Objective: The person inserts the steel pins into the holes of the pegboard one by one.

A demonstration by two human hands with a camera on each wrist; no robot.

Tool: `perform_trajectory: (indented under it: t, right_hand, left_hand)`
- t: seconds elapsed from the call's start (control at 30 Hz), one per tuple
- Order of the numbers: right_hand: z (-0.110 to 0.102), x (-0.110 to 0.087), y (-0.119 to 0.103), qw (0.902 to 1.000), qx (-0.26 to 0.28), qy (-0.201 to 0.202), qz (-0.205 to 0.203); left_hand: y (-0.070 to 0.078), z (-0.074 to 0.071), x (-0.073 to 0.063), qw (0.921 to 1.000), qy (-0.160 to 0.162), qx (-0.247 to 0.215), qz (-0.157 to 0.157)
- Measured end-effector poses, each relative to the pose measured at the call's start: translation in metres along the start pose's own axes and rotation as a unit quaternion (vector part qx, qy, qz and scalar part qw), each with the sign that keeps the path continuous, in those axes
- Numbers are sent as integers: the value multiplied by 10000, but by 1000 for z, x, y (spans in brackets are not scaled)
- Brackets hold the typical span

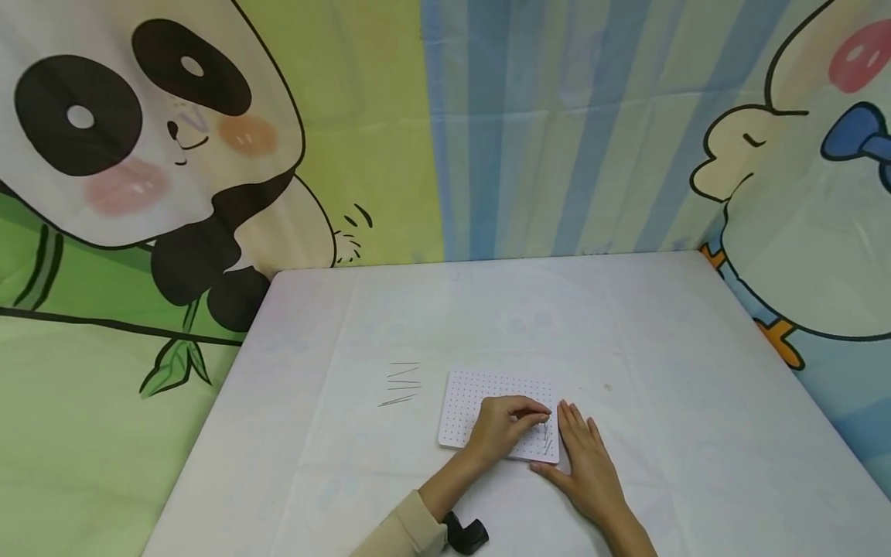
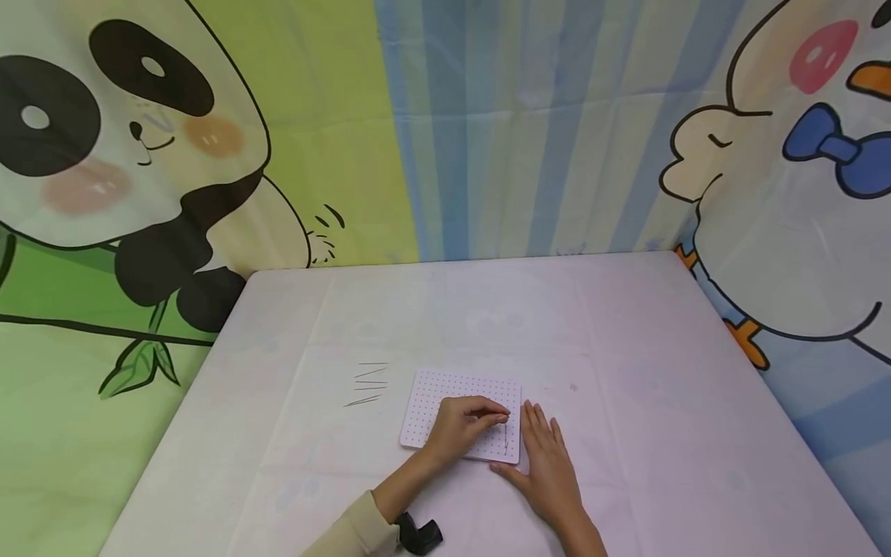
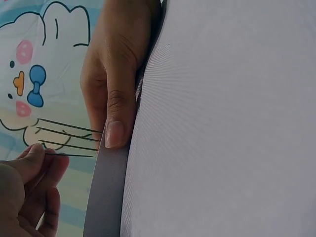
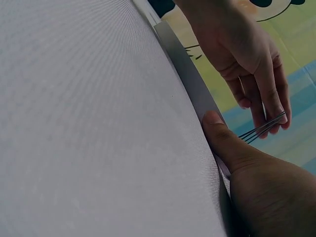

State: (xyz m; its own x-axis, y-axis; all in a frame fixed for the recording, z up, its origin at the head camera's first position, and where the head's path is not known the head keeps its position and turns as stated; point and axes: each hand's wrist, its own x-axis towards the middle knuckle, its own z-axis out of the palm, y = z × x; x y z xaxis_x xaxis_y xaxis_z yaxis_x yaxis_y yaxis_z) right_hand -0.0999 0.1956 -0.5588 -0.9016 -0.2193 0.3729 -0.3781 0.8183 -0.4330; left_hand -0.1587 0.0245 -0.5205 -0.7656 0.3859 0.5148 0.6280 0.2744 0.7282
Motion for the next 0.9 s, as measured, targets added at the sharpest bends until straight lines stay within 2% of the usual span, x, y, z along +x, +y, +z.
perform_trajectory:
  t: [0.2,0.4,0.77,0.9]
  right_hand:
    - [-1,1,0,10000,-14,31,-60]
    - [0,0,1,9999,25,67,-84]
    - [0,1,2,9997,17,214,-141]
    - [0,0,1,9998,20,168,-118]
  left_hand:
    - [1,1,0,9993,-190,289,122]
    - [1,2,-3,9951,-436,770,452]
    - [-3,6,-3,9913,-564,1003,646]
    - [-6,7,-6,9890,-514,1178,739]
